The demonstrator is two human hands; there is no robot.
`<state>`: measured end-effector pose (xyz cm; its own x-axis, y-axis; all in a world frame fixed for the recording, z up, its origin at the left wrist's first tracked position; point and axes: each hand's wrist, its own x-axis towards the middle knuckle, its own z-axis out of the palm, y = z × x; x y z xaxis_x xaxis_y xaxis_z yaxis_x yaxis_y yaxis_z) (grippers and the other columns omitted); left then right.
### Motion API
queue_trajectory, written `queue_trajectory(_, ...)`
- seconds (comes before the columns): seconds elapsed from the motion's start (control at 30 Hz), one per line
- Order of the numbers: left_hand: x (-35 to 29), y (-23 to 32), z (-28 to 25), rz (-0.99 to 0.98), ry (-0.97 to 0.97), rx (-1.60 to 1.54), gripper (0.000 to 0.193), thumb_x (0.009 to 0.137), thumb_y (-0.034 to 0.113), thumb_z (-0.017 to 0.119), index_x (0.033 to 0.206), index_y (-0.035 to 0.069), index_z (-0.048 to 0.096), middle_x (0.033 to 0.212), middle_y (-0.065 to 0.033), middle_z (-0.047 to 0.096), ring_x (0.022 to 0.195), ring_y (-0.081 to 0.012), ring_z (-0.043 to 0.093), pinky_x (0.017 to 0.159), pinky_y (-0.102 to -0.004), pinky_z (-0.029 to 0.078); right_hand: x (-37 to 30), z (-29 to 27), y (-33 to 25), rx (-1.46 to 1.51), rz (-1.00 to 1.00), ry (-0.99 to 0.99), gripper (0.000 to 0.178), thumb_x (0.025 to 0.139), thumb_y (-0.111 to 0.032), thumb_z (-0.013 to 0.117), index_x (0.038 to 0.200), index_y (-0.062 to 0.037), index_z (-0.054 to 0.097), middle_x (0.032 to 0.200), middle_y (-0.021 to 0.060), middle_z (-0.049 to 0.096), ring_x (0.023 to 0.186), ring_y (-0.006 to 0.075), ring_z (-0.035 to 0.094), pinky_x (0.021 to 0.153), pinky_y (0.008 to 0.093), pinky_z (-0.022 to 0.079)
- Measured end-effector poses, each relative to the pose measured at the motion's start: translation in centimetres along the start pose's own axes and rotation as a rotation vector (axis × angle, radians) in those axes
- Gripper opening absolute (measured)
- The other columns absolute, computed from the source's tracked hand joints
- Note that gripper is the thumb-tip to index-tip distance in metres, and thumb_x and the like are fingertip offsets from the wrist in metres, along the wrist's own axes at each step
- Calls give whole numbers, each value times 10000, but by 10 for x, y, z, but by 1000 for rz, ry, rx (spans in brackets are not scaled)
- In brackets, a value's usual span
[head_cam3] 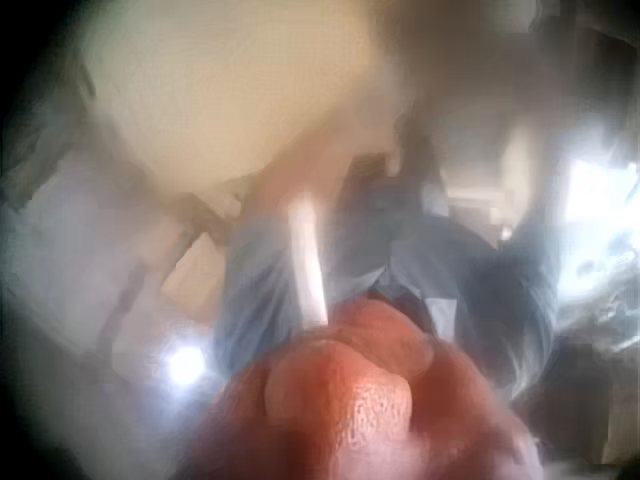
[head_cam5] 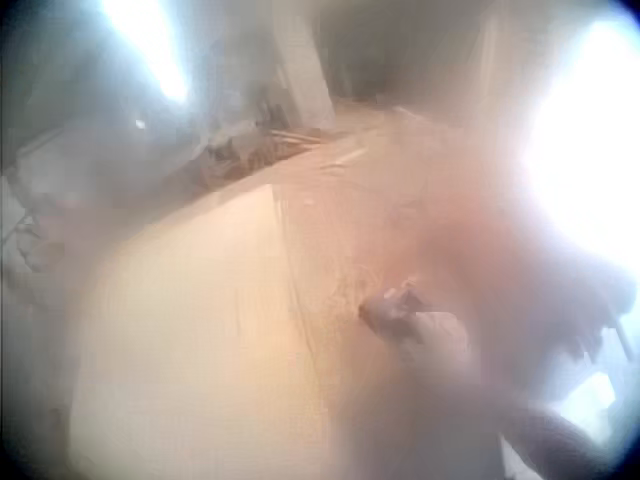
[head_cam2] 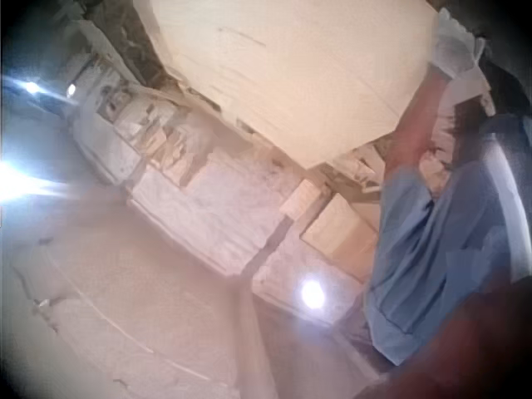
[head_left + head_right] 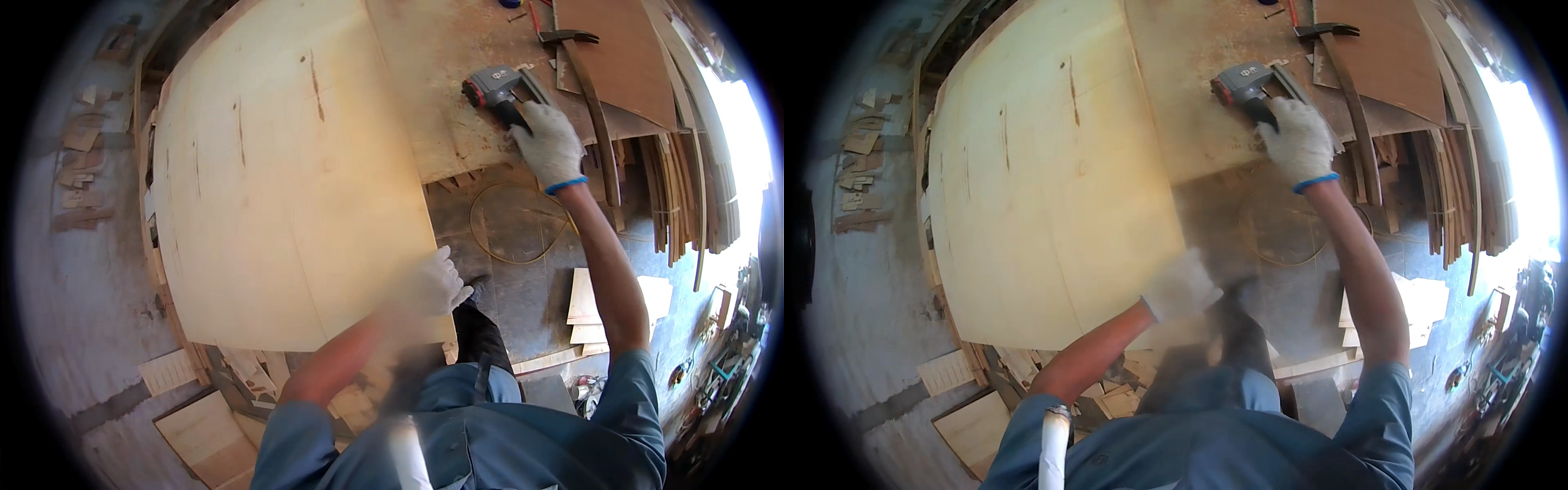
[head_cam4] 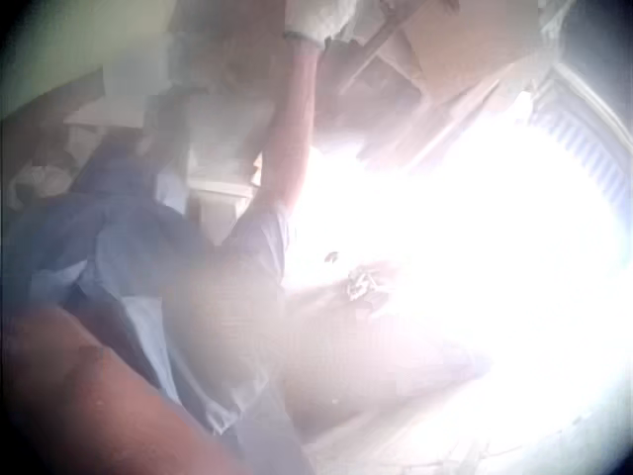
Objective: The person traces a template onto a large plywood sheet using a red pencil, then uses a hammer to tap the sheet into place and a nail gun to fasten it. The person handles the plywood, template, hammer, and nail gun throughout the process.
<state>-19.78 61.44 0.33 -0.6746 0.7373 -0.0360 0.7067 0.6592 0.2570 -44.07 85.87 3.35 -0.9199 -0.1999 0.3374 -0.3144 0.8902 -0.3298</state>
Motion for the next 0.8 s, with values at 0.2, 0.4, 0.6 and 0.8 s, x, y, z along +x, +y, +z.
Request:
queue_trajectory(0.2,-2,-2,1,74,51,68,330,975,310,613,725,130,732,689,-99,680,747,-312,622,967,-475,473,25,40,-21,-39,224,-231,485,904,-294,714,1302,-86,530,1073,255,715,988,458,710,825,585,560)
queue_trajectory(0.4,-9,-2,17,104,188,104,343,966,303,615,677,133,688,672,-104,655,758,-301,640,995,-502,457,-2,-43,-35,316,162,-210,428,888,-366,733,1217,-96,682,1067,216,740,1022,395,705,901,489,559)
queue_trajectory(0.6,7,-8,28,174,140,-22,480,1006,339,568,583,125,645,619,-97,642,705,-276,633,896,-476,433,-167,-187,-42,933,520,-155,359,955,-384,704,1056,-40,706,854,135,737,748,241,746,705,362,612)
queue_trajectory(0.8,8,-1,13,296,195,88,402,983,295,596,620,130,647,584,-99,609,647,-314,607,805,-469,442,-418,-143,-62,1623,1087,125,393,963,-384,659,995,7,636,730,91,644,554,181,622,512,304,525)
